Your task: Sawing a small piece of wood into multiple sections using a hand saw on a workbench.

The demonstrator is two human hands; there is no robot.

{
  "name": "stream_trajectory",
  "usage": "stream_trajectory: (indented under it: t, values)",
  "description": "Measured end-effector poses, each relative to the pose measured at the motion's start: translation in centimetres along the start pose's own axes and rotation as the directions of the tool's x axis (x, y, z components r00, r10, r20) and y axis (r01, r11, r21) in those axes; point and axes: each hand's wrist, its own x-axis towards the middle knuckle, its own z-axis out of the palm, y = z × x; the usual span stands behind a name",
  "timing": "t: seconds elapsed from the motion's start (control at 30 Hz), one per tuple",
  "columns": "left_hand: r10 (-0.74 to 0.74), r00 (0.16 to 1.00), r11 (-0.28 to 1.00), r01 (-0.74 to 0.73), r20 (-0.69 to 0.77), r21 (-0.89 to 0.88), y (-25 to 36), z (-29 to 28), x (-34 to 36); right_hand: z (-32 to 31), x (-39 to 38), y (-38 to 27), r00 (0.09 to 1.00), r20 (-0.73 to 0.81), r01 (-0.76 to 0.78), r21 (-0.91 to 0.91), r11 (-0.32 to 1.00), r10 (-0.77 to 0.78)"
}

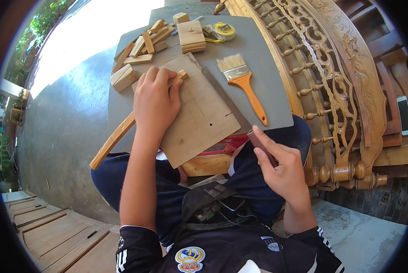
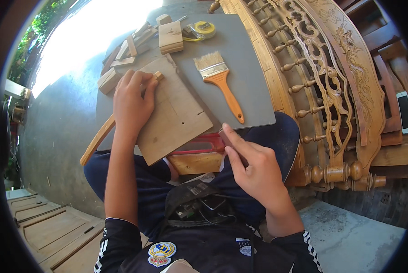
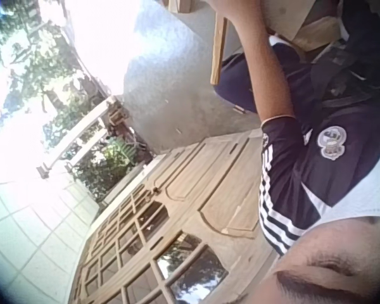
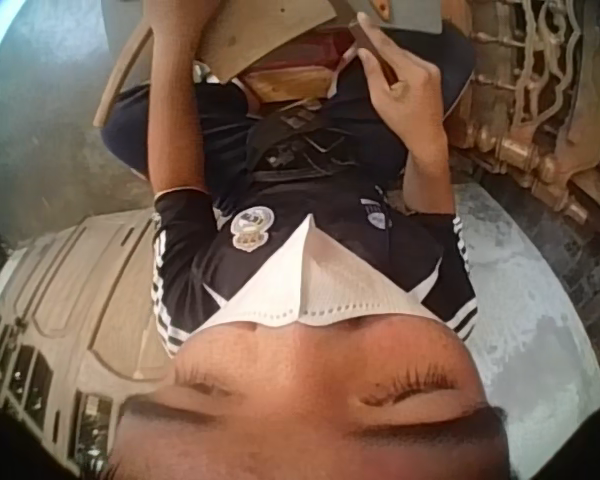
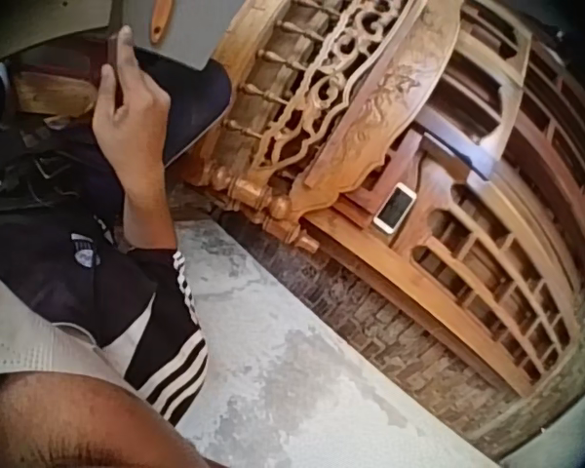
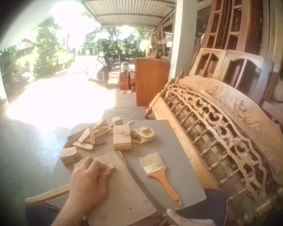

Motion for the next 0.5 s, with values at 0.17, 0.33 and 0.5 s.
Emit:
stream_trajectory:
  t: [0.17, 0.33, 0.5]
  values:
    - [0.038, 0.998, 0.998, -0.041, -0.047, -0.052, -0.2, -0.6, -0.2, -0.9, 1.6, 0.7, 0.993, -0.117, -0.031, -0.022, 0.999, 0.029]
    - [0.049, 0.998, 0.988, -0.054, -0.044, -0.145, 0.2, -0.6, -0.2, -0.1, 2.9, -0.1, 0.995, -0.094, 0.029, -0.007, 1.0, -0.03]
    - [0.114, 0.985, 0.982, -0.132, -0.133, -0.134, 0.4, -0.5, -0.4, 1.7, 4.9, 0.5, 0.996, -0.064, 0.05, -0.246, 0.968, -0.067]
